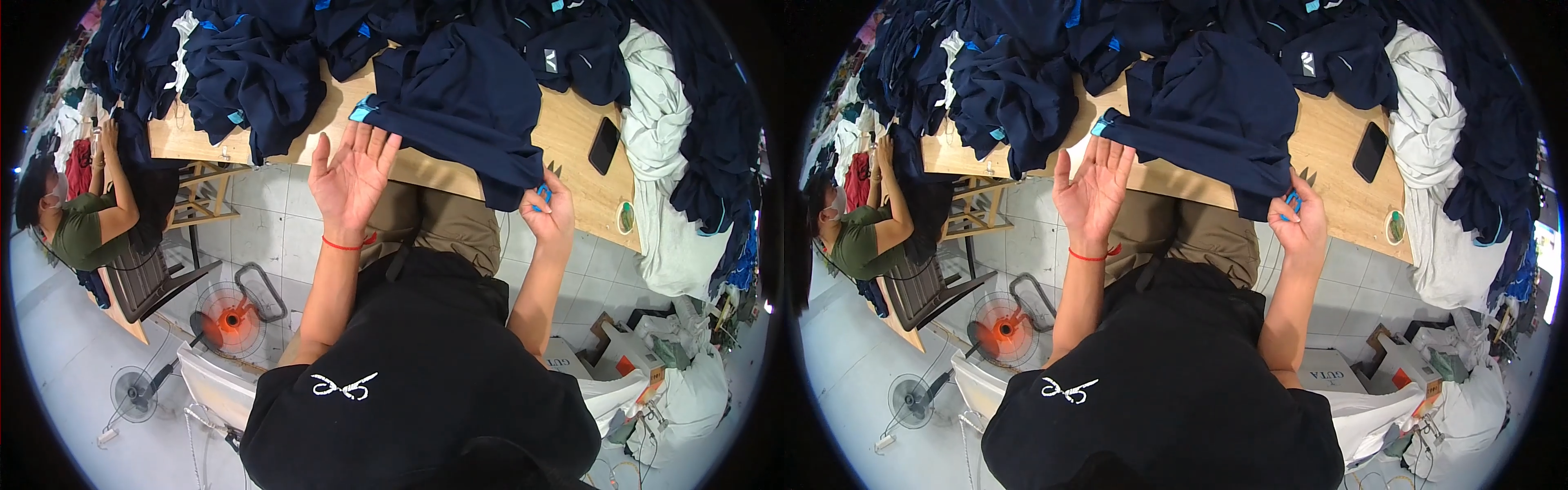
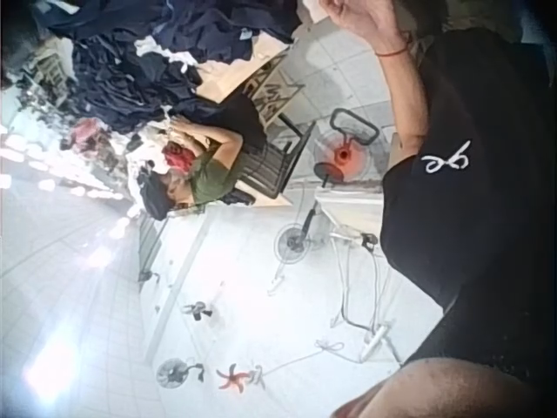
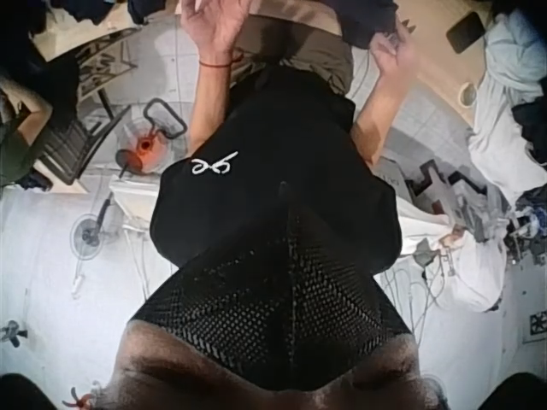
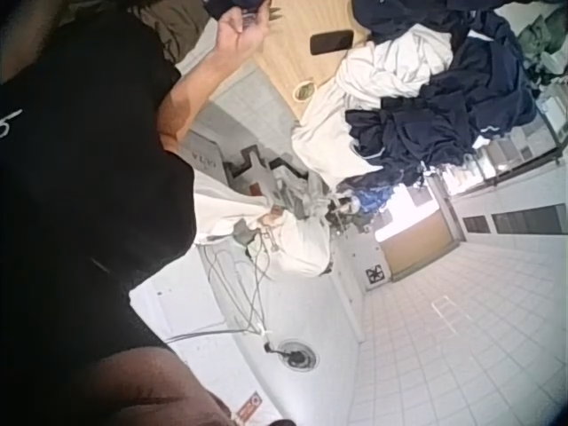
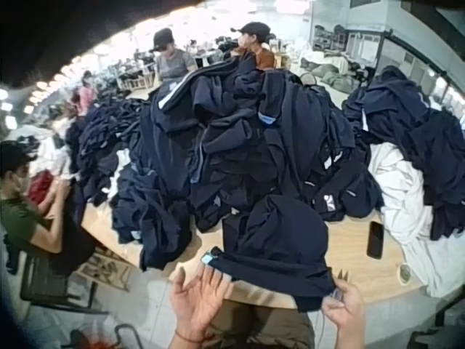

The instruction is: The person is using a pair of thread snips to trim loose threads from dark blue athletic garments at a factory workstation.

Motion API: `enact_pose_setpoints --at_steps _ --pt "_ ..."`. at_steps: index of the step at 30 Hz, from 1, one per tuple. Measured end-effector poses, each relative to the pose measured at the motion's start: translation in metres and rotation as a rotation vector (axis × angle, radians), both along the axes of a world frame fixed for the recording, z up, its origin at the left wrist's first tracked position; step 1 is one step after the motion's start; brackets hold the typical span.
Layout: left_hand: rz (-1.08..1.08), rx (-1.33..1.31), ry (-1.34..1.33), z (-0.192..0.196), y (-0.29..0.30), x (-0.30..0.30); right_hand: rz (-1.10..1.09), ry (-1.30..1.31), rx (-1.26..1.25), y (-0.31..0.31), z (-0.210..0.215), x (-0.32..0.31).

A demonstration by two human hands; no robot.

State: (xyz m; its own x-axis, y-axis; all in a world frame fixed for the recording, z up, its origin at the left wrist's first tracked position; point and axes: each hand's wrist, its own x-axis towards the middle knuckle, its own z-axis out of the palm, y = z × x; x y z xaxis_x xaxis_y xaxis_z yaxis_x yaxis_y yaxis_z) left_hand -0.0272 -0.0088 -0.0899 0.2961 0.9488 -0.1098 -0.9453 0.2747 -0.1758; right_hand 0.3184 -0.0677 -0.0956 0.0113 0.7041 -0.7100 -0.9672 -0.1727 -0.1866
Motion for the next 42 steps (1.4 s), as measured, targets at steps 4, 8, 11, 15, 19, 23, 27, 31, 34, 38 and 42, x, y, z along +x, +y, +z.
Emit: enact_pose_setpoints --at_steps 4,8,11,15,19,23,27,31,34,38,42 --pt "0.06 -0.024 -0.068 -0.006 0.0 -0.006 -0.042 0.072 -0.05 0.003 -0.002 -0.004" --pt "0.119 -0.025 -0.005 -0.023 -0.002 -0.011 -0.053 0.134 -0.085 0.008 0.01 -0.007" --pt "0.152 -0.065 0.088 -0.022 -0.001 -0.009 -0.047 0.147 -0.095 0.008 0.012 -0.008" --pt "0.213 -0.097 0.415 -0.011 -0.002 0.005 0.164 -0.447 0.038 -0.001 0.021 -0.027" --pt "0.149 0.044 0.68 0.031 -0.006 0.027 0.229 -1.438 0.053 0.005 0.027 -0.063" --pt "0.07 0.121 0.744 0.043 -0.012 0.037 0.349 -1.465 0.142 0.002 0.069 -0.078" --pt "0.009 0.117 0.768 0.051 -0.018 0.046 0.363 -1.202 0.575 -0.011 0.081 -0.098" --pt "-0.019 0.099 0.766 0.057 -0.02 0.048 0.42 -1.42 0.674 -0.01 0.082 -0.122" --pt "-0.02 0.13 0.78 0.061 -0.021 0.047 0.378 -1.472 0.677 -0.003 0.082 -0.128" --pt "-0.016 0.206 0.813 0.053 -0.023 0.041 0.443 -1.504 0.641 -0.003 0.087 -0.125" --pt "-0.02 0.181 0.841 0.058 -0.023 0.041 0.491 -1.493 0.646 -0.004 0.09 -0.123"
